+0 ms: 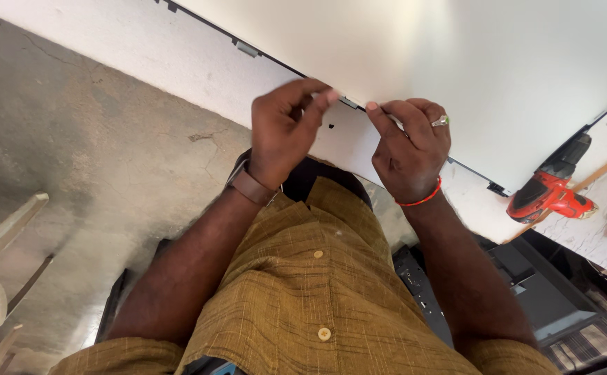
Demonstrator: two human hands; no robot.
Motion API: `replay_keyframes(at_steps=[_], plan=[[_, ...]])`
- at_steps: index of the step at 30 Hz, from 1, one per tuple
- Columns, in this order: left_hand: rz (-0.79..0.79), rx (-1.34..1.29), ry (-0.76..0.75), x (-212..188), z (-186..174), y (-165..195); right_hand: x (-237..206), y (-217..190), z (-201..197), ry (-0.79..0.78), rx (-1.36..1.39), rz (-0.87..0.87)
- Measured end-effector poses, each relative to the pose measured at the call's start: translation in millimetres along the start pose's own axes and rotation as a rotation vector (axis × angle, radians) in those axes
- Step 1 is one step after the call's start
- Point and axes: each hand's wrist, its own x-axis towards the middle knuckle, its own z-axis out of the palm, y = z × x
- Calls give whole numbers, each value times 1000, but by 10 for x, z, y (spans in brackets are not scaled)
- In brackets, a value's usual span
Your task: The person tests an LED TV backlight panel connected to a power supply, then lifts the white diffuser sheet out of the TV frame and works it back into place, pressing and clipping its edges into the frame around the panel.
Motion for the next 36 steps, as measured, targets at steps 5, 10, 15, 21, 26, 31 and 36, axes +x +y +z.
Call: replay_keyframes(at_steps=[5, 10, 15, 21, 26, 31, 36], plan=[[454, 585, -110, 2, -25, 51, -6, 8, -2, 34, 37, 17], [517, 785, -118, 61, 42, -21, -2, -7, -32, 45, 79, 64], [709, 1007, -138, 93, 6, -132, 2, -6, -24, 46, 102, 80], [816, 1029, -152, 55, -84, -232, -10, 12, -4, 14, 105, 74], [827, 990, -60, -79, -145, -249, -5, 29, 20, -104, 46, 77], [772, 979, -69, -58, -120, -243, 17, 99, -5, -153, 49, 1], [206, 430, 62, -102, 12, -155, 38, 62, 17, -123, 17, -19]])
